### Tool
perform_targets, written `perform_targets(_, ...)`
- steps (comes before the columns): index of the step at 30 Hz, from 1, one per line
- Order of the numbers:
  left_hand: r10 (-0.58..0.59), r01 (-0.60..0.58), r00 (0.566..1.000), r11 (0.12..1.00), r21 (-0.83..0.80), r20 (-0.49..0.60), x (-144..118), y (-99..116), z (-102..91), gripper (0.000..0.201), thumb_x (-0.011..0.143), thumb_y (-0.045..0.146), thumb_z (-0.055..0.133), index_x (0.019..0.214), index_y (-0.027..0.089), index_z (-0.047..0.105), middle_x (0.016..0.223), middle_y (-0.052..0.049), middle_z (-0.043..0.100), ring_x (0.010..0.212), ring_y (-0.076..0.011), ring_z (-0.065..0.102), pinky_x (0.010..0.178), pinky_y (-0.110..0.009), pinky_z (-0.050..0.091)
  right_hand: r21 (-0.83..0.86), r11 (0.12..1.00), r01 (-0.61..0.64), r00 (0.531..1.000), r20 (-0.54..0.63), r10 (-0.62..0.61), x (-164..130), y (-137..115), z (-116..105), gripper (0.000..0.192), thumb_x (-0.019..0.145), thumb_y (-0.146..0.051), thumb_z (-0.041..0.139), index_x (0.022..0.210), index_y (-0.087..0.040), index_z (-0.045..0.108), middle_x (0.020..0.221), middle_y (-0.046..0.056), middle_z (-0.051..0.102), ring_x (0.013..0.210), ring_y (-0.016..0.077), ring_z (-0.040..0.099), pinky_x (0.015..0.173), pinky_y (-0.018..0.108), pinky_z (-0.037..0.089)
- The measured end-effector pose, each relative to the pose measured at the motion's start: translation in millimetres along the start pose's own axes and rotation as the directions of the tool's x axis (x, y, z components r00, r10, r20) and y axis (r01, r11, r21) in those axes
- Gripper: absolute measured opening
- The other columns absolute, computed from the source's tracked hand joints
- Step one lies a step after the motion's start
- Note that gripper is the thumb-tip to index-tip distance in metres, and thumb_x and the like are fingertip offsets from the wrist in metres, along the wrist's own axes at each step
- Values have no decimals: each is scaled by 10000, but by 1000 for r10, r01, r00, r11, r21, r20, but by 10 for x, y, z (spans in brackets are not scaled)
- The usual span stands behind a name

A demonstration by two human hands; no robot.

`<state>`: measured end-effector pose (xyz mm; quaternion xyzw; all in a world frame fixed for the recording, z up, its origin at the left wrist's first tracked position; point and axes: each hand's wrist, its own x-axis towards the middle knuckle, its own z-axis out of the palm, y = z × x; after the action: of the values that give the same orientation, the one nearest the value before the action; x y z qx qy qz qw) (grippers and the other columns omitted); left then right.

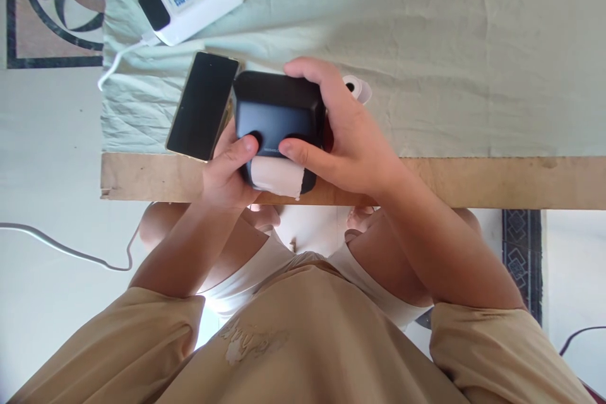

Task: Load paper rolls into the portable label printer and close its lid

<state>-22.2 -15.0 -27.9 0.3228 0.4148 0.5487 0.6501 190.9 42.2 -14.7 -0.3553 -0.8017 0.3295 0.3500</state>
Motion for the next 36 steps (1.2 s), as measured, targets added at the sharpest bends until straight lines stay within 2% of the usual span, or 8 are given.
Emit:
perform_targets(8, 64, -64, 998, 996, -67, 8, -5, -31, -19, 291, 999, 491, 845, 1203, 284, 840, 957, -41, 762, 726, -190, 679, 598, -330, 525, -49, 999, 3, 1000, 19, -2, 24, -57, -20, 692, 1000, -480, 805, 1584, -320, 470, 1503, 121, 725, 1230, 300, 792, 1080, 485, 717)
perform_targets(12, 10, -10, 1000, 999, -33, 7, 37, -46, 6, 554, 958, 759, 792, 1243, 285, 832, 1036, -100, 821, 1087, -353, 793, 770, -441, 637, -146, 987, 70, 997, -29, -75, 3, -55, -23, 676, 982, -430, 795, 1588, -339, 508, 1520, 116, 734, 1287, 333, 789, 1044, 518, 727)
perform_targets(16, -25, 17, 995, 996, -87, -98, 117, -52, 79, 665, 871, 933, 766, 1138, 330, 847, 1085, -97, 878, 1483, -474, 682, 1056, -568, 679, -202, 969, 142, 982, -93, -163, 7, -71, -45, 566, 983, -420, 798, 1512, -339, 614, 1622, 126, 717, 1296, 334, 802, 1030, 501, 735)
perform_targets(19, -47, 25, 990, 988, -155, -134, 121, -32, 128, 476, 969, 722, 833, 1165, 289, 860, 1252, -36, 884, 1541, -385, 672, 1162, -487, 666, -188, 960, 206, 970, -94, -226, 21, -103, -66, 533, 979, -420, 810, 1476, -317, 646, 1635, 124, 729, 1294, 313, 815, 1107, 479, 719)
perform_targets(22, -42, 9, 983, 983, -181, -180, 100, 4, 141, 375, 1040, 609, 818, 1189, 266, 846, 1311, -6, 865, 1535, -295, 688, 1195, -412, 663, -166, 965, 205, 973, -69, -219, 30, -146, -84, 567, 967, -451, 824, 1484, -308, 640, 1636, 132, 724, 1211, 292, 831, 1000, 441, 734)
perform_targets(29, -152, 144, 987, 980, -139, -46, 166, 10, 61, 581, 828, 861, 820, 884, 288, 744, 1141, -127, 880, 1555, -491, 661, 1082, -581, 693, -173, 960, 219, 971, -62, -232, 43, -175, -90, 666, 916, -601, 868, 1479, -317, 654, 1635, 140, 706, 1134, 292, 822, 838, 419, 725)
perform_targets(33, -60, 49, 994, 991, -123, -89, 153, -37, 36, 525, 863, 810, 827, 1004, 306, 781, 1064, -104, 871, 1479, -478, 698, 989, -536, 671, -212, 945, 249, 917, -262, -300, 90, -169, -98, 411, 954, -521, 825, 1287, -303, 722, 1123, 65, 755, 853, 203, 717, 597, 327, 520)
perform_targets(36, -62, 60, 998, 996, -68, -27, 110, -51, 33, 460, 878, 711, 899, 1020, 286, 794, 895, -71, 795, 1230, -398, 798, 802, -423, 623, -144, 968, 208, 870, -424, -250, 154, -220, -88, 231, 1007, -456, 800, 1086, -277, 676, 765, -48, 498, 607, 119, 493, 570, 314, 366)
